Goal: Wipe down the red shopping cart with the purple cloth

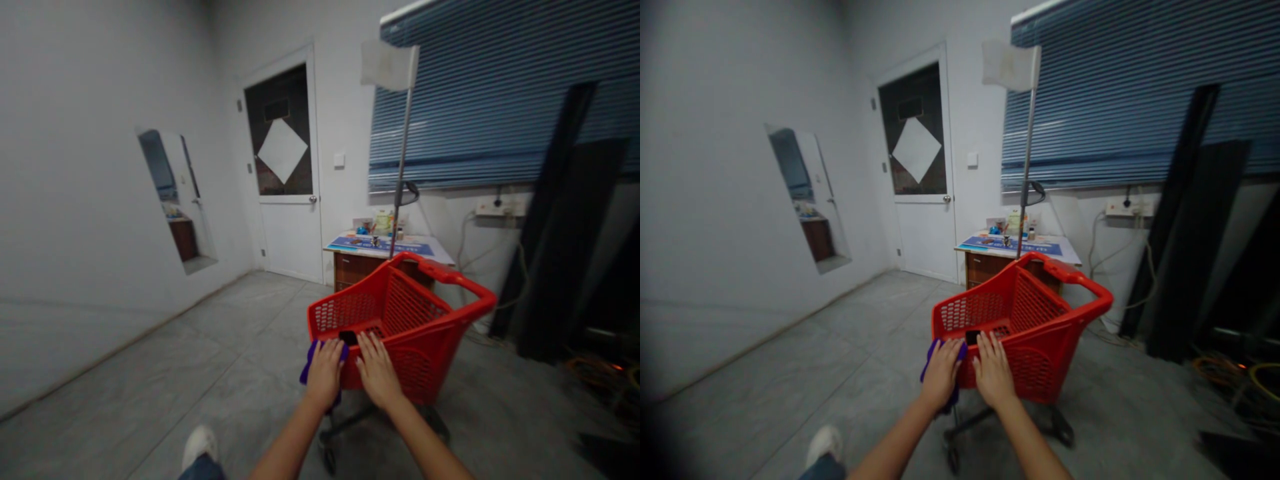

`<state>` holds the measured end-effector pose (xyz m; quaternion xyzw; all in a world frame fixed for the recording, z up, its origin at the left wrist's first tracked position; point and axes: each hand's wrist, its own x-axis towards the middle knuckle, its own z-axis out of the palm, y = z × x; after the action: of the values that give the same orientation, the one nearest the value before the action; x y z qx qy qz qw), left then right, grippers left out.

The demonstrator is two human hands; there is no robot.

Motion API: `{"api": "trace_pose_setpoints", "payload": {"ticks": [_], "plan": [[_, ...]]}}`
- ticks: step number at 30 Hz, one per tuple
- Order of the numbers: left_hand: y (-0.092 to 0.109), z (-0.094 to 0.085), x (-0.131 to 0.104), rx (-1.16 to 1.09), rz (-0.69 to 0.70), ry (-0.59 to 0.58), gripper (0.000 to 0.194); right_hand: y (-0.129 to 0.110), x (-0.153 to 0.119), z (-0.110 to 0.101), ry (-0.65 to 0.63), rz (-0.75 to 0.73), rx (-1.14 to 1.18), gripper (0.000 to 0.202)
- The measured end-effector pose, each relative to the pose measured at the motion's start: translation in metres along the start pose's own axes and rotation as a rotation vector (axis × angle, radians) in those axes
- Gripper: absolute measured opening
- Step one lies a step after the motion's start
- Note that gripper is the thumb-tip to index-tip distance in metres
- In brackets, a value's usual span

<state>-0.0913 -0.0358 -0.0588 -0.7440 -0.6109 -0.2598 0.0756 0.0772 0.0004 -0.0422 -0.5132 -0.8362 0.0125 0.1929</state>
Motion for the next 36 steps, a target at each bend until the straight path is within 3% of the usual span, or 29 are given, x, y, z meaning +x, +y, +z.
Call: {"api": "trace_pose_setpoints", "payload": {"ticks": [4, 8, 12, 19, 22, 32, 36], "plan": [[0.011, 0.005, 0.006, -0.044, -0.002, 0.028, 0.046, 0.002, -0.002, -0.003, -0.002, 0.004, -0.002, 0.057], [-0.004, -0.001, -0.003, -0.105, -0.004, 0.021, 0.050, 0.014, -0.003, -0.009, -0.040, -0.030, -0.012, 0.057], [-0.012, -0.009, -0.008, -0.119, -0.026, 0.000, 0.050, 0.028, -0.002, -0.010, 0.013, 0.004, -0.030, 0.057], [0.022, 0.004, 0.011, -0.055, -0.052, 0.049, 0.044, 0.022, -0.003, -0.010, 0.021, 0.037, -0.029, 0.057], [0.026, 0.012, 0.017, -0.043, -0.040, 0.052, 0.042, 0.015, -0.003, -0.012, 0.011, 0.058, -0.040, 0.058], [-0.028, 0.012, 0.017, -0.107, 0.046, 0.042, 0.041, 0.012, -0.001, -0.034, -0.073, 0.016, -0.049, 0.058], [-0.029, 0.012, 0.016, -0.124, 0.019, 0.086, 0.042, 0.016, -0.006, -0.035, -0.032, 0.043, -0.070, 0.058]]}}
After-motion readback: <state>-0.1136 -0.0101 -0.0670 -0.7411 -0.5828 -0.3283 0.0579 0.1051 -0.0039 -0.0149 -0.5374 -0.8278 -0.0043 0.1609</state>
